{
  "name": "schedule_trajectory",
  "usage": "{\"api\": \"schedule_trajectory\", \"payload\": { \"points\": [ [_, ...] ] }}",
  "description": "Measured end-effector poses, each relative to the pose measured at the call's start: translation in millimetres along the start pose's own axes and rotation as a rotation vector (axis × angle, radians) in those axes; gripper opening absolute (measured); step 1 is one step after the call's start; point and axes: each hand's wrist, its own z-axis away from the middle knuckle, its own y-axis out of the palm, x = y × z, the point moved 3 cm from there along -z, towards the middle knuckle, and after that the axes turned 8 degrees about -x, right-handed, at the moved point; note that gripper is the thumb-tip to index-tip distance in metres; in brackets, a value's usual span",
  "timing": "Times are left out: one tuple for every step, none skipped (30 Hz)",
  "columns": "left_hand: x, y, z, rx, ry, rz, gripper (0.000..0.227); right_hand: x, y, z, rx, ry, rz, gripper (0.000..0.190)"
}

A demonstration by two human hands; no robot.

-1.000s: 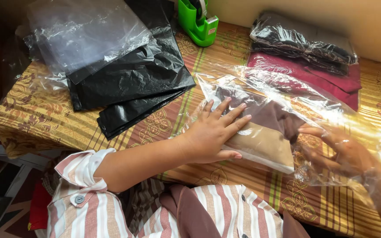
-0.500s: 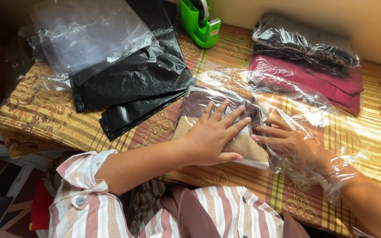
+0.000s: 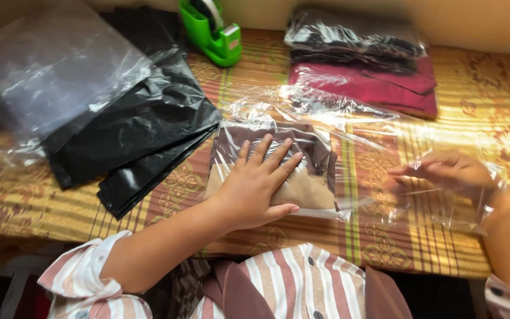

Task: Packaging folded shirts into clear plastic bags and sealing them with tape.

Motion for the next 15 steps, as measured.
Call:
{"api": "schedule_trajectory", "payload": {
  "points": [
    [-3, 2, 2, 0.010, 0.019, 0.012, 0.094, -11, -39, -3, -0.020, -0.002, -0.014, 0.033],
    [-3, 5, 1, 0.015, 0.013, 0.003, 0.095, -18, -76, -4, 0.063, -0.052, 0.018, 0.040],
    [-5, 7, 0, 0.019, 0.007, -0.006, 0.095, -27, -113, -3, 0.145, -0.099, 0.052, 0.047],
    [-5, 7, -1, 0.026, 0.031, 0.006, 0.095, -16, -92, 10, 0.120, -0.106, 0.041, 0.047],
    [-4, 8, -2, 0.045, 0.021, 0.006, 0.095, -1, -70, 22, 0.152, -0.177, -0.042, 0.053],
    [-3, 8, -3, 0.064, 0.011, 0.005, 0.096, 14, -48, 33, 0.187, -0.249, -0.123, 0.060],
    [-4, 7, -4, 0.070, 0.034, 0.016, 0.096, 13, -58, 36, 0.164, -0.258, -0.132, 0.060],
    [-4, 5, -5, 0.077, 0.027, 0.025, 0.095, 14, -69, 39, 0.127, -0.312, -0.206, 0.057],
    [-3, 4, -6, 0.085, 0.020, 0.034, 0.094, 15, -80, 42, 0.092, -0.367, -0.281, 0.057],
    [-3, 2, -9, 0.086, 0.038, 0.044, 0.094, 12, -88, 47, 0.074, -0.375, -0.283, 0.057],
    [-2, 2, -11, 0.113, 0.027, 0.077, 0.095, 10, -101, 51, -0.152, -0.426, -0.223, 0.059],
    [-1, 1, -12, 0.142, 0.009, 0.108, 0.096, 7, -113, 55, -0.375, -0.462, -0.162, 0.067],
    [0, -1, -15, 0.145, 0.021, 0.115, 0.096, 9, -96, 62, -0.389, -0.464, -0.165, 0.067],
    [3, -4, -17, 0.148, 0.027, 0.081, 0.094, 13, -83, 67, -0.599, -0.523, 0.029, 0.058],
    [6, -8, -19, 0.151, 0.033, 0.047, 0.092, 18, -67, 73, -0.809, -0.566, 0.221, 0.049]
  ]
}}
